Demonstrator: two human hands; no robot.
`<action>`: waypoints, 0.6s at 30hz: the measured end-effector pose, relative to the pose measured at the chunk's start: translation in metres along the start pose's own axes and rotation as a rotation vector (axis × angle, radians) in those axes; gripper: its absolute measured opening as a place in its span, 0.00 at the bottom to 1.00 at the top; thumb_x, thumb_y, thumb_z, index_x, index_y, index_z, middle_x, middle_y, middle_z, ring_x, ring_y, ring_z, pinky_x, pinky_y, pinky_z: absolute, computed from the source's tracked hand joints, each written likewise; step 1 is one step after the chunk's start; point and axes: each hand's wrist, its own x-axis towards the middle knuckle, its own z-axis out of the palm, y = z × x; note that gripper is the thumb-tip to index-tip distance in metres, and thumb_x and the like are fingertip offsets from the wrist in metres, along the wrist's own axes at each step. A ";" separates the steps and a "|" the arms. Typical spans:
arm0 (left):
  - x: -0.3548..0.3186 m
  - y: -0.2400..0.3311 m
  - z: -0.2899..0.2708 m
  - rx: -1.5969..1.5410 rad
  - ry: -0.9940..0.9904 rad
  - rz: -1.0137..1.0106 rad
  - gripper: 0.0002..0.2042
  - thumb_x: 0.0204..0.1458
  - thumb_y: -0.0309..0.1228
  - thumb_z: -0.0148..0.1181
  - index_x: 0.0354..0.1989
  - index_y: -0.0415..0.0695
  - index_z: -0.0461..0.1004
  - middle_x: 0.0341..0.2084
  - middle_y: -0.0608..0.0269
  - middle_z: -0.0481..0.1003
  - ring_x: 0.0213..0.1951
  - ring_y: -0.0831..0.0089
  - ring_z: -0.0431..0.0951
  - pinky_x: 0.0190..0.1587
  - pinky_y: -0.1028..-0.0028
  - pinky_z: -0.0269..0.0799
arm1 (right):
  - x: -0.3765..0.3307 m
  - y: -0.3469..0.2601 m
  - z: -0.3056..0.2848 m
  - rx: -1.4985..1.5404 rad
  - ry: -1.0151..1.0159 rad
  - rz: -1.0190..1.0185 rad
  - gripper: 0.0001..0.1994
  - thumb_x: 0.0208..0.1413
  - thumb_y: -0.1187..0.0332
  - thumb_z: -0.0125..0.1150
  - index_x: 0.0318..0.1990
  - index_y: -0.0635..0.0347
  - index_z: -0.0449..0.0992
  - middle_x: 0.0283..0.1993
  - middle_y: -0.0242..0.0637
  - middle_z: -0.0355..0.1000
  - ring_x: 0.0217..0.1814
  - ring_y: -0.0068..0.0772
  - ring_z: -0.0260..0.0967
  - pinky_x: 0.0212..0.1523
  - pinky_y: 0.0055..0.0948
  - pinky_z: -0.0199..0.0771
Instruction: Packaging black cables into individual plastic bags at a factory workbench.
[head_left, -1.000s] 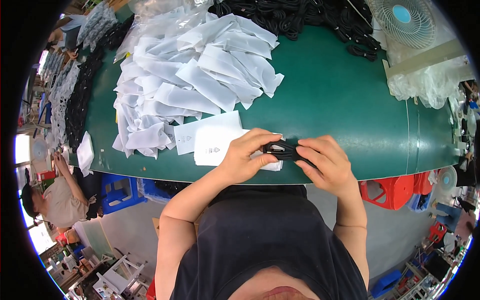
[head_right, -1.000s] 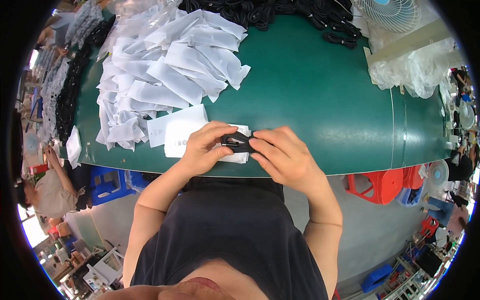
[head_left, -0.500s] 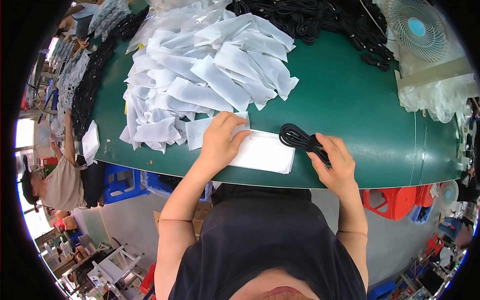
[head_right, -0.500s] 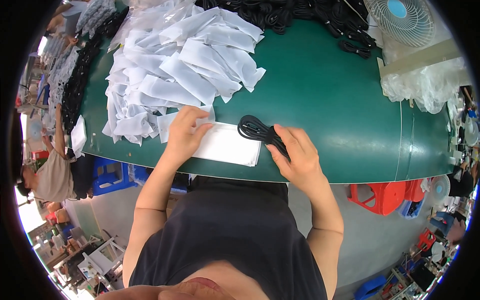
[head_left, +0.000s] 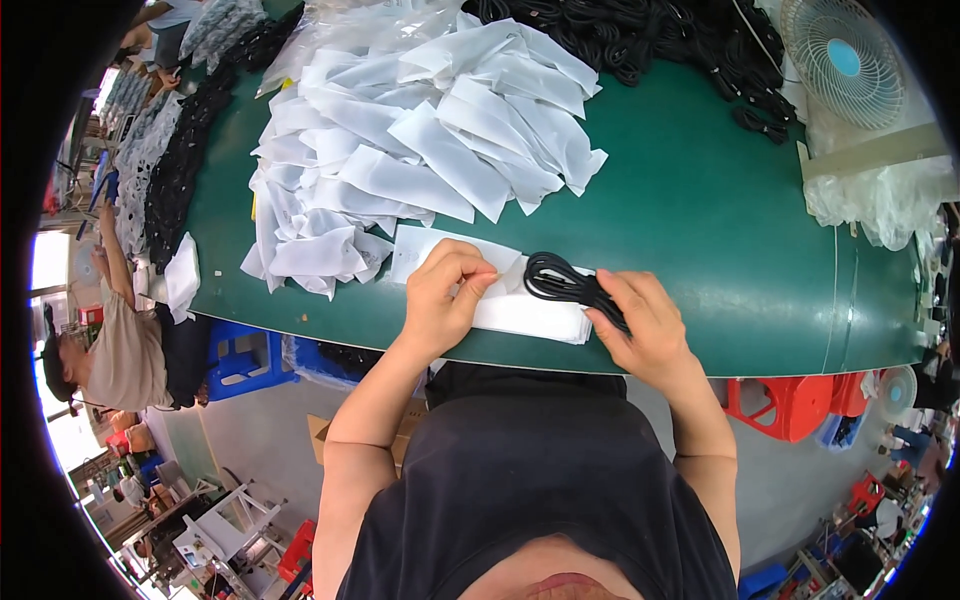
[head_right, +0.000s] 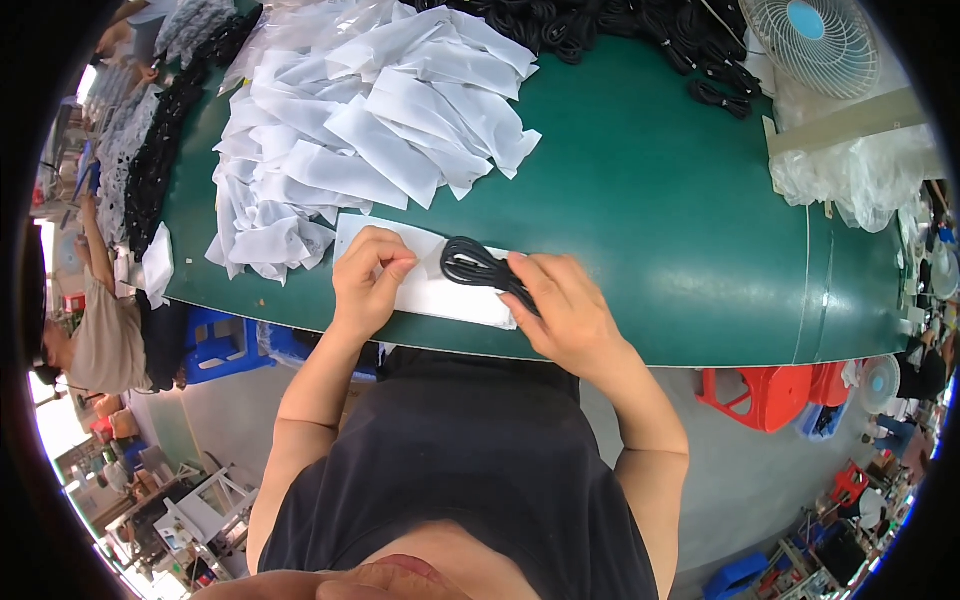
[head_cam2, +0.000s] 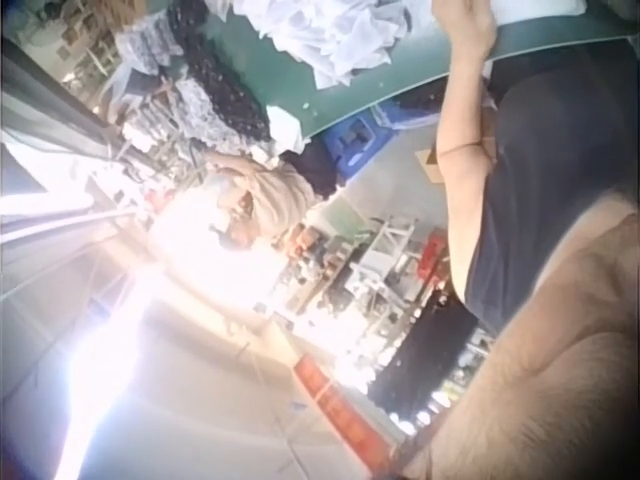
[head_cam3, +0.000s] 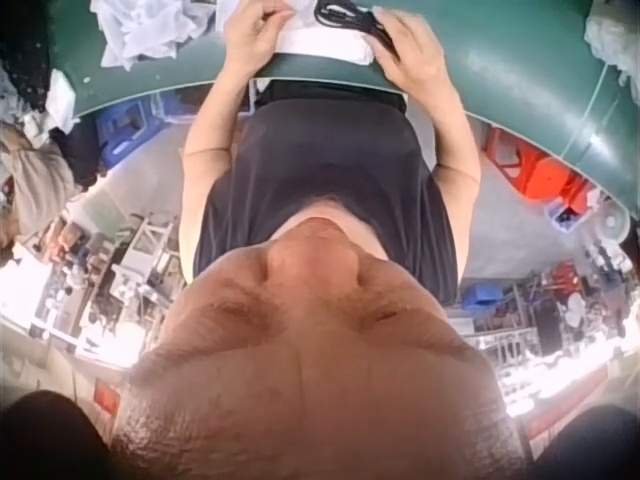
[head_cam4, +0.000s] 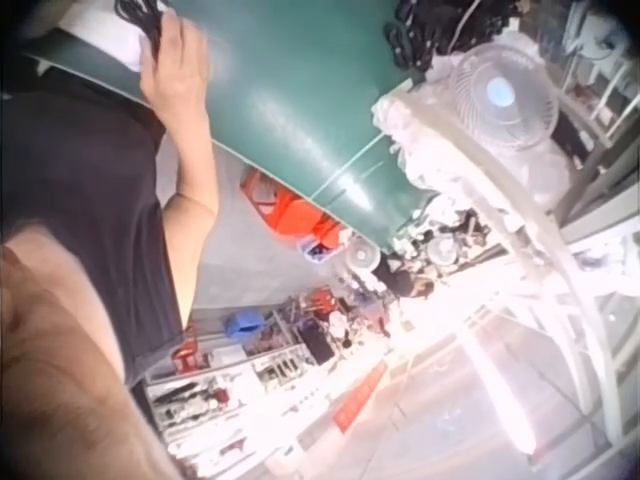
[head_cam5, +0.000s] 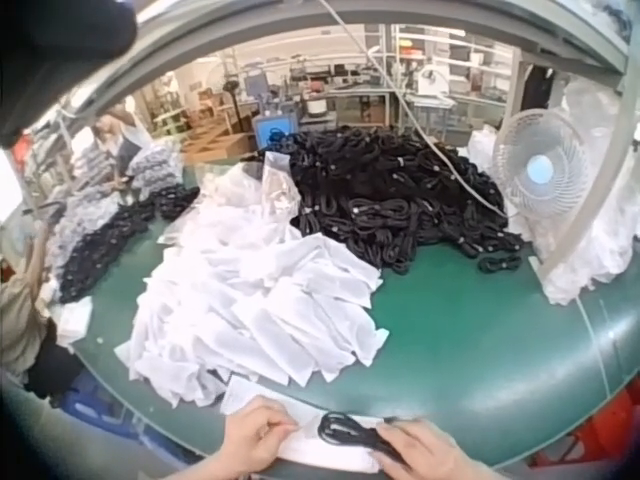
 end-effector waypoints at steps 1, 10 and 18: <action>-0.002 0.000 0.002 -0.003 0.000 0.000 0.05 0.44 0.19 0.64 0.28 0.38 0.73 0.27 0.61 0.72 0.27 0.71 0.70 0.27 0.76 0.66 | 0.000 -0.001 0.002 -0.002 -0.001 0.001 0.24 0.41 0.78 0.69 0.49 0.68 0.69 0.39 0.45 0.69 0.34 0.43 0.69 0.31 0.33 0.71; -0.005 0.005 0.013 -0.343 0.068 -0.086 0.04 0.45 0.20 0.64 0.28 0.38 0.75 0.29 0.61 0.73 0.29 0.74 0.70 0.31 0.79 0.65 | 0.010 -0.009 -0.001 -0.102 -0.112 -0.145 0.21 0.42 0.76 0.68 0.46 0.67 0.71 0.37 0.40 0.69 0.28 0.36 0.66 0.24 0.29 0.70; 0.021 0.042 0.029 -0.337 0.008 0.017 0.03 0.49 0.22 0.61 0.29 0.40 0.72 0.35 0.60 0.71 0.34 0.73 0.69 0.35 0.77 0.66 | 0.047 -0.023 -0.021 -0.110 -0.054 -0.252 0.24 0.42 0.67 0.71 0.48 0.66 0.72 0.39 0.39 0.67 0.28 0.30 0.68 0.25 0.25 0.71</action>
